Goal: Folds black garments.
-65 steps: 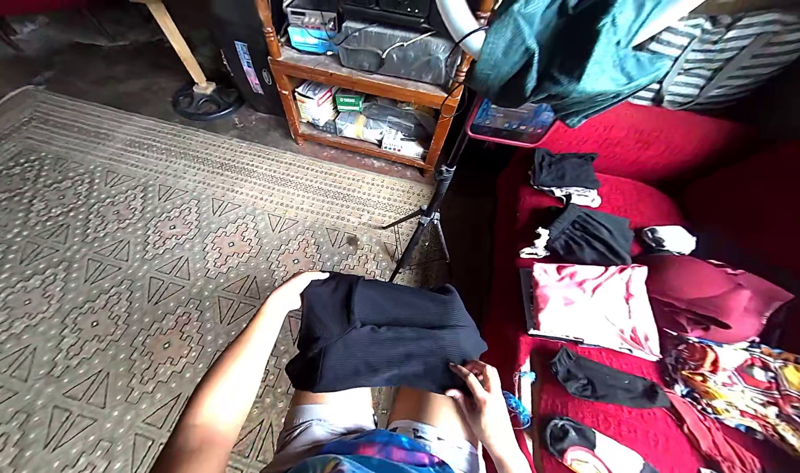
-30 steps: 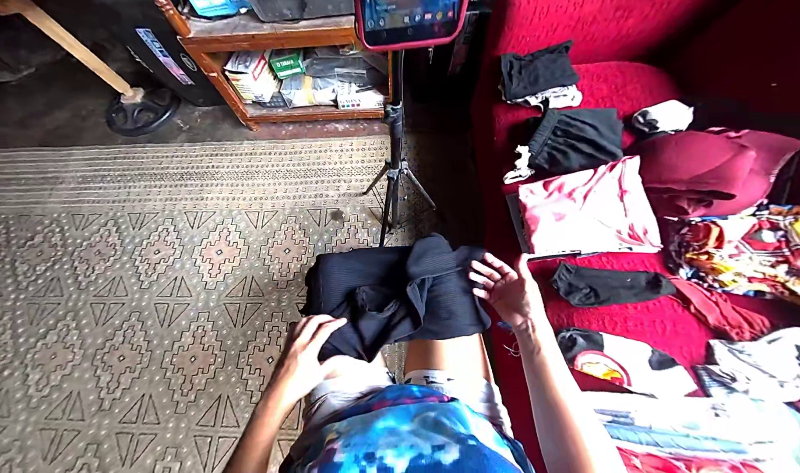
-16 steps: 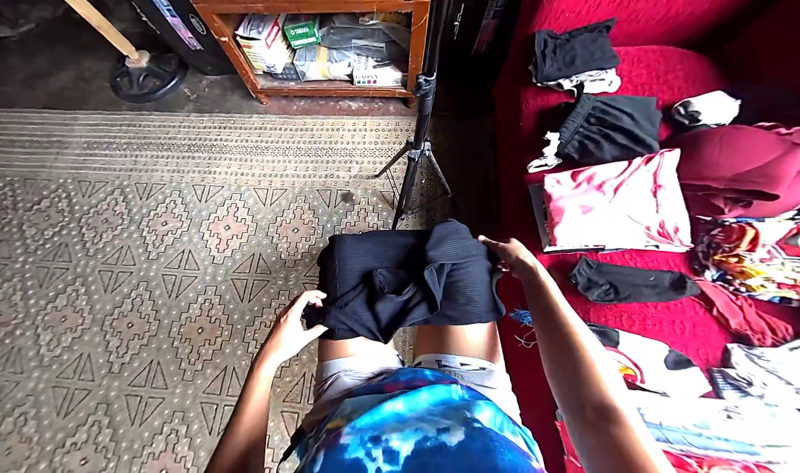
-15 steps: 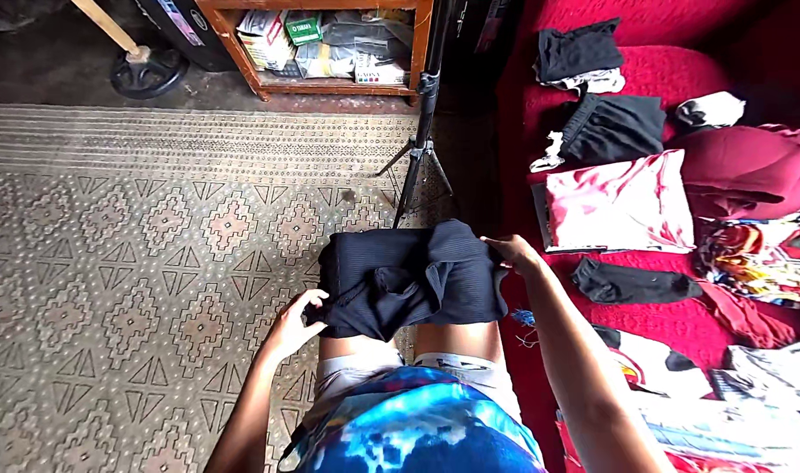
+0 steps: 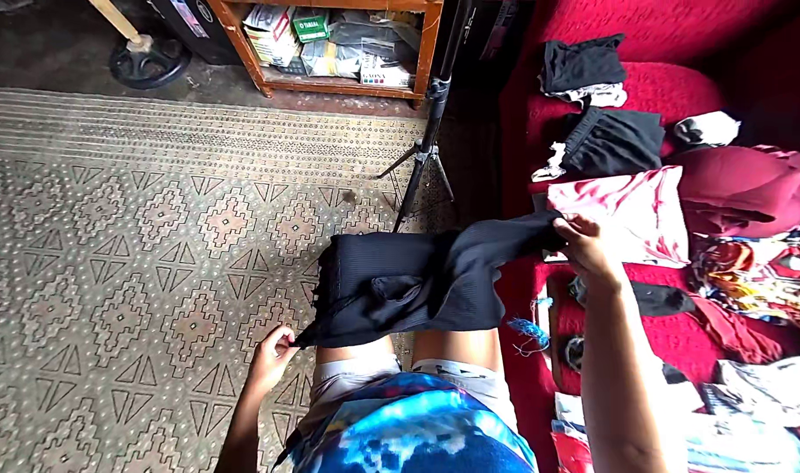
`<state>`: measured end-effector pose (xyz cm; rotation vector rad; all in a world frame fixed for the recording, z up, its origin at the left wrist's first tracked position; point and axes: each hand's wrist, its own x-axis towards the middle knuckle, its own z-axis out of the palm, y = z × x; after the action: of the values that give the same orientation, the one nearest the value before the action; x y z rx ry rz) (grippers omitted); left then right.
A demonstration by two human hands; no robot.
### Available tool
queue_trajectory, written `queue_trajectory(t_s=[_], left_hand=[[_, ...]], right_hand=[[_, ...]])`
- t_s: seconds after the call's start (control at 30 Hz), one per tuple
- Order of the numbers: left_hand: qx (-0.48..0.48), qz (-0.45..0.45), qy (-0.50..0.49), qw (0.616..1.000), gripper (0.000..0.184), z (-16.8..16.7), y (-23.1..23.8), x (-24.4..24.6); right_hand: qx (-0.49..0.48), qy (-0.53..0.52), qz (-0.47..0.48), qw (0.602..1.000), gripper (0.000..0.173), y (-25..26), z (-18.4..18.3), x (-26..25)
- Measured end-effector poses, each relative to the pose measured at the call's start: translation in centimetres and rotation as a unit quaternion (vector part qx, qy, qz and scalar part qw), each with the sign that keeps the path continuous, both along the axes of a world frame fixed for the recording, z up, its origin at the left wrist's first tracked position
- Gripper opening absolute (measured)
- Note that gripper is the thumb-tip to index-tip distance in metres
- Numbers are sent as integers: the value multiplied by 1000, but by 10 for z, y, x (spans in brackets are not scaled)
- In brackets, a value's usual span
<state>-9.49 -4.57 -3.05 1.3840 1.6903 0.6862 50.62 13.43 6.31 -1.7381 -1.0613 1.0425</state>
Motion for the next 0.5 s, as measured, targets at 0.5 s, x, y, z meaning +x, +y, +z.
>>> queue_trajectory(t_s=[0.5], left_hand=[[151, -348, 78, 922, 29, 95, 114, 140]], right_hand=[[224, 148, 17, 963, 23, -74, 107, 7]])
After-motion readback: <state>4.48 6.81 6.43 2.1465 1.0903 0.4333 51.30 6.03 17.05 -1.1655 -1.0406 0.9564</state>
